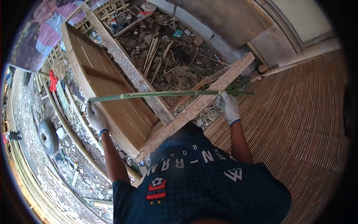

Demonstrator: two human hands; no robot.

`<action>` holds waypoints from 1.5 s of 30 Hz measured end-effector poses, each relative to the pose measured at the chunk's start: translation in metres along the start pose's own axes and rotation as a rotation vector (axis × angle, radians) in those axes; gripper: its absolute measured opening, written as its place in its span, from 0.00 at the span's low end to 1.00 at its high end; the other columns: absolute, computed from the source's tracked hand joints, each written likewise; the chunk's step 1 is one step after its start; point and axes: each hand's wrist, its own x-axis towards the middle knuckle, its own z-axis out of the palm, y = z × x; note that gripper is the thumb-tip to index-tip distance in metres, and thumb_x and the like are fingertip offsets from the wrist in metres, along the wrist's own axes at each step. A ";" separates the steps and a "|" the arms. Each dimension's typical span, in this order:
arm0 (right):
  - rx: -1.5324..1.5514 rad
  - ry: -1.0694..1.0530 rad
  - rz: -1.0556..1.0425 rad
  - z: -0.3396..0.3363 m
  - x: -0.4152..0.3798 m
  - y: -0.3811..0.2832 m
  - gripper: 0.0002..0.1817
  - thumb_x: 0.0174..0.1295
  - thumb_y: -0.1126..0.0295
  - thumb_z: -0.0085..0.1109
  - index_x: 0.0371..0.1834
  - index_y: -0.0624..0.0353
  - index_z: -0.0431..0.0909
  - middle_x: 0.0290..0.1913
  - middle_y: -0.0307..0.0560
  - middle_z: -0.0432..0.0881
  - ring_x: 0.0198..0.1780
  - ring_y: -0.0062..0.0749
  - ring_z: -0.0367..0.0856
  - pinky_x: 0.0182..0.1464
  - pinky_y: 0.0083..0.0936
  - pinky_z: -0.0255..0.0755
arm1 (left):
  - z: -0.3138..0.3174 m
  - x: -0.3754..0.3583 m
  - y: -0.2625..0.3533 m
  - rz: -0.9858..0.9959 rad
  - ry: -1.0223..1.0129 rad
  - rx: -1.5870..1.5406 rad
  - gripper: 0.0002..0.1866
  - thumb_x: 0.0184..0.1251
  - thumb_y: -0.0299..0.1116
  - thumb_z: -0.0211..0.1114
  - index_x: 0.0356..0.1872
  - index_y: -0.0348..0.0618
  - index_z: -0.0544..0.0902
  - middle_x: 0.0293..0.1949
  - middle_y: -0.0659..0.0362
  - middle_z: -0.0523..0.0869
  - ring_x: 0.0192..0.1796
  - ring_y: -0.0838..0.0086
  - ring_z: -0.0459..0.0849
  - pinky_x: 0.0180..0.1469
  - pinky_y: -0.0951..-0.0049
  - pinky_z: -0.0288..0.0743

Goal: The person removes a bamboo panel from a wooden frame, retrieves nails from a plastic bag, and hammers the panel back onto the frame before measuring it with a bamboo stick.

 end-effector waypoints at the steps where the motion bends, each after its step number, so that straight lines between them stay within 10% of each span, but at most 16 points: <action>1: 0.011 -0.001 0.002 0.000 0.000 -0.001 0.19 0.73 0.55 0.64 0.48 0.64 0.81 0.39 0.42 0.86 0.34 0.24 0.84 0.40 0.23 0.83 | 0.000 0.001 0.000 -0.003 -0.013 -0.005 0.24 0.83 0.40 0.53 0.68 0.34 0.79 0.64 0.43 0.85 0.66 0.55 0.84 0.68 0.63 0.75; 9: -0.187 0.036 -0.111 0.009 -0.005 -0.006 0.18 0.76 0.56 0.61 0.46 0.62 0.82 0.35 0.38 0.84 0.33 0.20 0.83 0.37 0.20 0.79 | -0.001 0.000 0.001 -0.002 -0.015 0.052 0.23 0.83 0.40 0.53 0.69 0.37 0.79 0.65 0.47 0.84 0.66 0.55 0.83 0.69 0.63 0.73; 16: -0.729 0.221 -0.334 0.016 0.007 -0.019 0.26 0.74 0.49 0.58 0.39 0.68 0.83 0.34 0.54 0.87 0.36 0.42 0.86 0.47 0.40 0.77 | -0.005 -0.004 0.022 0.024 0.005 0.270 0.24 0.83 0.45 0.51 0.68 0.43 0.81 0.60 0.47 0.87 0.59 0.51 0.87 0.59 0.59 0.80; 25: 0.183 0.524 -0.329 -0.062 0.093 -0.025 0.17 0.76 0.56 0.60 0.43 0.61 0.79 0.30 0.39 0.80 0.25 0.22 0.77 0.26 0.21 0.72 | -0.009 -0.006 0.032 -0.019 -0.031 0.284 0.26 0.83 0.46 0.50 0.70 0.41 0.79 0.63 0.46 0.85 0.61 0.49 0.86 0.61 0.57 0.80; 34: 0.036 0.440 -0.569 -0.050 0.165 -0.081 0.15 0.71 0.67 0.66 0.57 0.60 0.83 0.34 0.38 0.80 0.24 0.20 0.75 0.25 0.21 0.71 | -0.008 -0.004 0.027 -0.035 -0.077 0.224 0.27 0.83 0.45 0.49 0.71 0.35 0.77 0.66 0.42 0.82 0.65 0.47 0.83 0.66 0.58 0.76; 45: -0.709 0.657 -0.745 -0.071 0.198 -0.072 0.25 0.70 0.53 0.64 0.61 0.60 0.84 0.58 0.59 0.85 0.61 0.51 0.81 0.66 0.40 0.71 | -0.010 0.008 0.016 0.042 -0.090 0.203 0.26 0.82 0.43 0.51 0.68 0.34 0.78 0.61 0.39 0.85 0.63 0.48 0.84 0.65 0.59 0.76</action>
